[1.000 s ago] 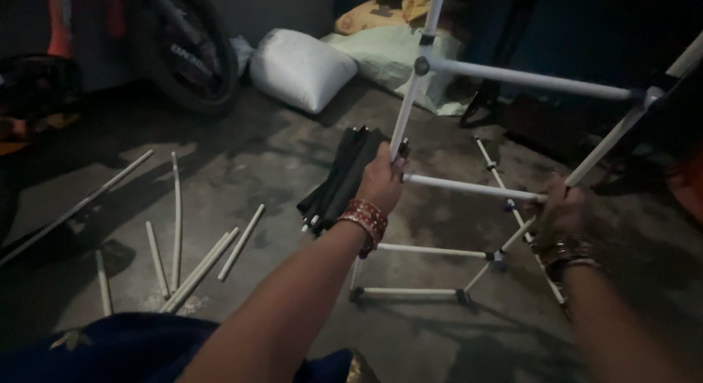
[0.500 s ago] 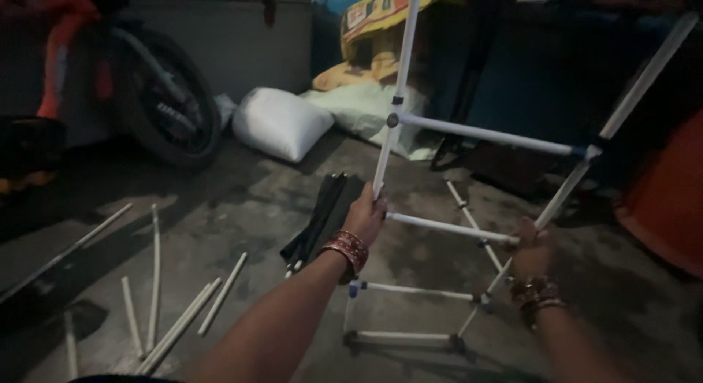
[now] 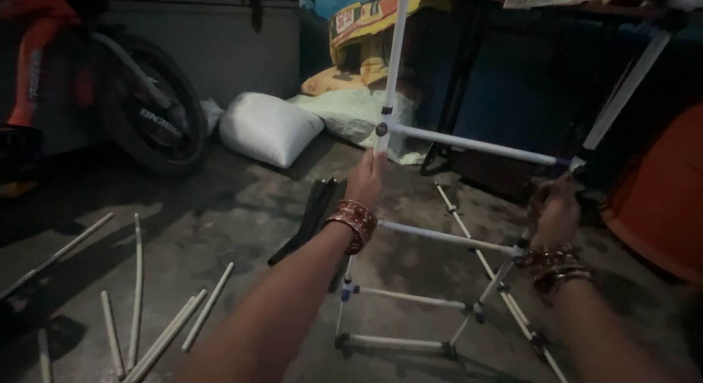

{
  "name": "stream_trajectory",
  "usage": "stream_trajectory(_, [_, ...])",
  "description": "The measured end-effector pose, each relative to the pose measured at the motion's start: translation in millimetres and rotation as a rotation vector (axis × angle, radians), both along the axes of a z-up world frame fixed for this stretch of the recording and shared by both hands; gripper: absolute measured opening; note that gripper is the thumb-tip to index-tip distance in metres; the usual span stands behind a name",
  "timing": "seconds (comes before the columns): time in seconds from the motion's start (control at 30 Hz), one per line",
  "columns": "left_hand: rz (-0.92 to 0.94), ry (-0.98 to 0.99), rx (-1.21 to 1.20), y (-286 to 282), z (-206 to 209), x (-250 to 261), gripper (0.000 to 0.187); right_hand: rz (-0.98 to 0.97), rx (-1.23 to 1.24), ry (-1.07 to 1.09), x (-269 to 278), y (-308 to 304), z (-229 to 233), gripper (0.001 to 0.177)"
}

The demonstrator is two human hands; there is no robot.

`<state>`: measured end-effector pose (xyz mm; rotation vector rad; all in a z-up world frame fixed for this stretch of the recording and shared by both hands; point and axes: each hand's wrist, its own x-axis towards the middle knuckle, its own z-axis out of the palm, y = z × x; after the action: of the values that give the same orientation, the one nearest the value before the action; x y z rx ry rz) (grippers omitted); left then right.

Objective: The person assembles a white PVC ladder-like frame by inserting short crossbars into blue connectors along two long side rails. The person works on the floor, repeatedly picking up crossbars and fitting them into the connectors to form a rectangular grid.

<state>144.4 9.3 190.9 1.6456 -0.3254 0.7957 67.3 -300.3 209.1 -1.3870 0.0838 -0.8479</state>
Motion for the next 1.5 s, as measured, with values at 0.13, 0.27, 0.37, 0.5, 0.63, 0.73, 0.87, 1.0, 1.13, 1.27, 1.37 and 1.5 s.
stream_trajectory(0.13, [0.058,-0.01,-0.013,-7.5,-13.0,6.5,0.04,0.101,0.085,-0.031,4.3,8.4,14.4,0.053])
stream_trajectory(0.27, [0.011,0.0,-0.033,-11.5,-18.3,18.9,0.044,0.1,0.268,0.149,14.2,1.3,21.8,0.06])
stream_trajectory(0.37, [-0.065,-0.124,-0.048,-12.2,-27.2,31.4,0.045,0.303,-0.006,-0.058,10.2,-10.7,14.4,0.062])
stream_trajectory(0.5, [-0.753,0.215,-0.415,2.5,-36.0,49.5,0.04,0.386,0.003,-0.012,4.7,-19.5,8.6,0.06])
stream_trajectory(0.63, [-0.804,0.272,-0.415,10.4,-35.8,41.9,0.039,0.385,-0.065,-0.042,-7.2,-19.6,10.1,0.062])
stream_trajectory(0.73, [-0.405,0.087,-0.253,-1.0,-30.3,18.7,0.038,0.184,0.074,-0.067,-8.4,-5.6,9.1,0.062])
stream_trajectory(0.87, [0.089,-0.029,0.006,-13.9,-22.4,-19.7,0.035,-0.055,0.092,-0.059,-9.0,0.2,2.9,0.058])
stream_trajectory(1.0, [0.226,-0.005,0.085,-20.6,-13.9,-51.5,0.03,-0.16,0.055,-0.031,-10.5,-3.7,-9.5,0.056])
stream_trajectory(1.13, [0.087,-0.004,0.07,-8.7,-7.6,-66.1,0.028,-0.058,0.0,-0.005,-9.0,-11.2,-31.3,0.048])
stream_trajectory(1.27, [-0.253,0.223,0.135,24.1,-21.9,-60.6,0.024,0.219,-0.17,-0.059,-14.3,-28.0,-67.1,0.04])
stream_trajectory(1.37, [-0.181,0.26,0.192,26.4,-48.5,-51.1,0.025,-0.006,-0.319,0.115,-9.7,-20.2,-92.2,0.062])
stream_trajectory(1.5, [0.002,0.188,0.044,9.2,-94.7,-37.6,0.019,-0.219,-0.209,0.341,16.6,-12.6,-110.4,0.076])
